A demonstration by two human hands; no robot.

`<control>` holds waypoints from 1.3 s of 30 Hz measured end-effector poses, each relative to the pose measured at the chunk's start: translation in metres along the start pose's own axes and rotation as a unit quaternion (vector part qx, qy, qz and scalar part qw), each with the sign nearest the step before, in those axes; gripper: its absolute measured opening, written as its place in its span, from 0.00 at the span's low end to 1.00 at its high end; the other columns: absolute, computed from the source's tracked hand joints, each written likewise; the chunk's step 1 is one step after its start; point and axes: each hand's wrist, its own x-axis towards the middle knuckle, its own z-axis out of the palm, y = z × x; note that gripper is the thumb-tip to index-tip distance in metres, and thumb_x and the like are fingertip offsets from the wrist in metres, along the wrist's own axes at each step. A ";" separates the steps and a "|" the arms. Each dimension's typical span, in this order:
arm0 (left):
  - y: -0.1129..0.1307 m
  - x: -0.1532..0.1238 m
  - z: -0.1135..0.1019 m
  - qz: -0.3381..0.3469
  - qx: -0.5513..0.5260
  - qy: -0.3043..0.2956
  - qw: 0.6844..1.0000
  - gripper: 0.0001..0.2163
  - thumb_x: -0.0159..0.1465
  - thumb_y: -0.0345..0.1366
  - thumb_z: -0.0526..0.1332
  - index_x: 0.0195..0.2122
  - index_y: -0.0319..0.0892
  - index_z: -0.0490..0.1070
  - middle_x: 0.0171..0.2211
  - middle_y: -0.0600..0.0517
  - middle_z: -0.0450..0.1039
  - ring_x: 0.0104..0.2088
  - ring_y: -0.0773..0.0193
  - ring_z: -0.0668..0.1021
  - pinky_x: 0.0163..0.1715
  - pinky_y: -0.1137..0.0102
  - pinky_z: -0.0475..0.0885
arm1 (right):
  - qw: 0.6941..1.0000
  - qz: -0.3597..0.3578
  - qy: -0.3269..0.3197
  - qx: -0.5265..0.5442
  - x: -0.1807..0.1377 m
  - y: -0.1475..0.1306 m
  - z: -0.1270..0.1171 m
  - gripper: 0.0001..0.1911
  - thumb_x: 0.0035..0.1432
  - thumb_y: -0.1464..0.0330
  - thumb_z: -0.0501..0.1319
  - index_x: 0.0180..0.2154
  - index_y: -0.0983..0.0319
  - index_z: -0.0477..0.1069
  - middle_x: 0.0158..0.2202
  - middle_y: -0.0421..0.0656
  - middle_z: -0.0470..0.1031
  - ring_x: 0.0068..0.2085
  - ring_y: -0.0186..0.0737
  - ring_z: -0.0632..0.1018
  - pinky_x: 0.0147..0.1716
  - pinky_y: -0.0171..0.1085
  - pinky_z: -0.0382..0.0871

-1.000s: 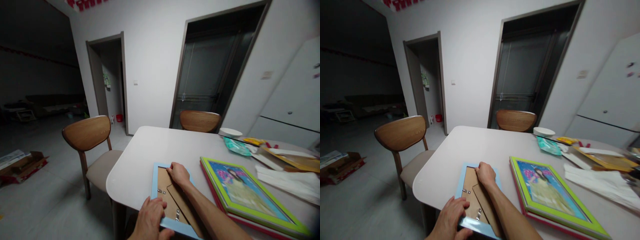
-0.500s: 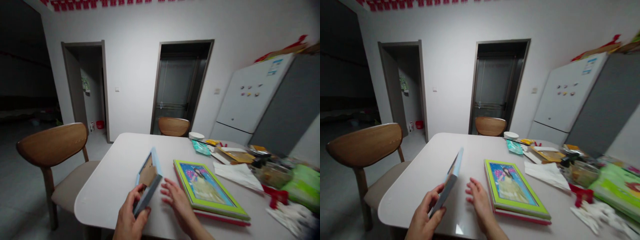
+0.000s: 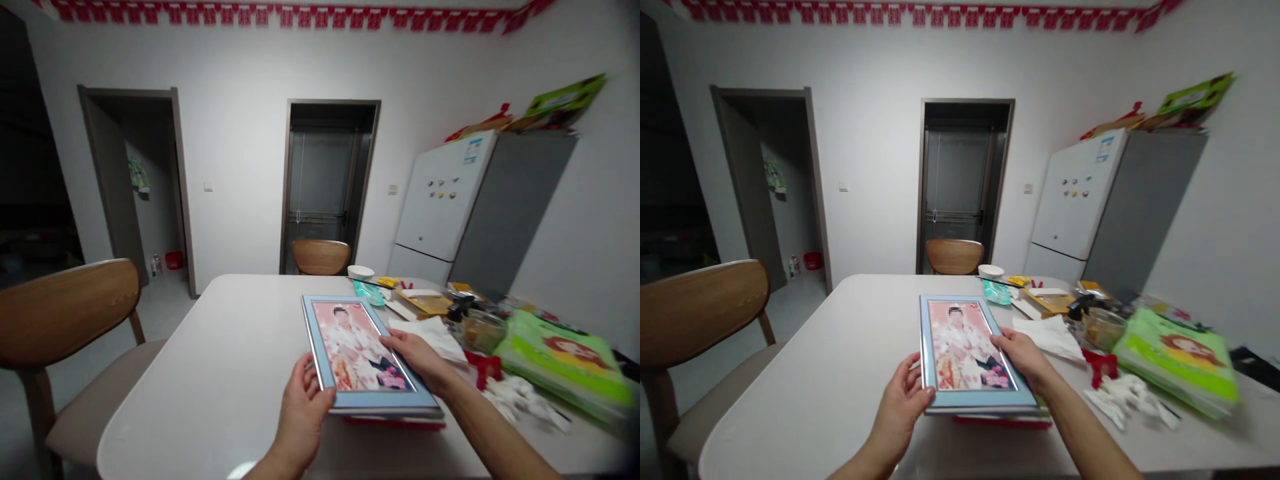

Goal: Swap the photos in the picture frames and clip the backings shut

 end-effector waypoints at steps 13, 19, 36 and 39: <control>-0.057 0.011 0.015 -0.023 0.241 -0.070 0.968 0.35 0.45 0.27 0.58 0.55 0.32 0.46 0.52 0.43 0.59 0.51 0.60 0.64 0.49 0.73 0.57 | 0.990 -0.025 0.032 -0.132 0.003 0.071 -0.046 0.23 0.40 0.56 0.56 0.34 0.65 0.72 0.34 0.44 0.76 0.36 0.44 0.73 0.35 0.36 0.64; -0.055 0.028 -0.028 0.013 0.305 0.009 0.952 0.34 0.43 0.22 0.56 0.54 0.40 0.51 0.47 0.48 0.67 0.47 0.58 0.68 0.44 0.72 0.62 | 0.996 -0.052 0.007 -0.071 0.017 0.075 0.005 0.23 0.43 0.58 0.54 0.40 0.65 0.70 0.38 0.45 0.74 0.38 0.45 0.73 0.36 0.37 0.64; -0.002 0.059 -0.145 0.037 0.319 0.203 0.925 0.29 0.38 0.22 0.60 0.45 0.37 0.61 0.32 0.51 0.71 0.30 0.62 0.73 0.28 0.75 0.65 | 0.977 -0.148 0.115 -0.107 0.083 0.025 0.116 0.23 0.40 0.60 0.55 0.39 0.66 0.69 0.29 0.46 0.73 0.33 0.43 0.72 0.34 0.38 0.63; 0.028 0.059 -0.141 0.070 0.293 0.249 0.920 0.23 0.44 0.27 0.58 0.43 0.35 0.62 0.20 0.58 0.63 0.23 0.68 0.69 0.24 0.75 0.62 | 0.972 -0.175 0.126 -0.095 0.069 -0.001 0.121 0.26 0.42 0.62 0.55 0.45 0.64 0.65 0.23 0.39 0.68 0.26 0.36 0.70 0.28 0.35 0.62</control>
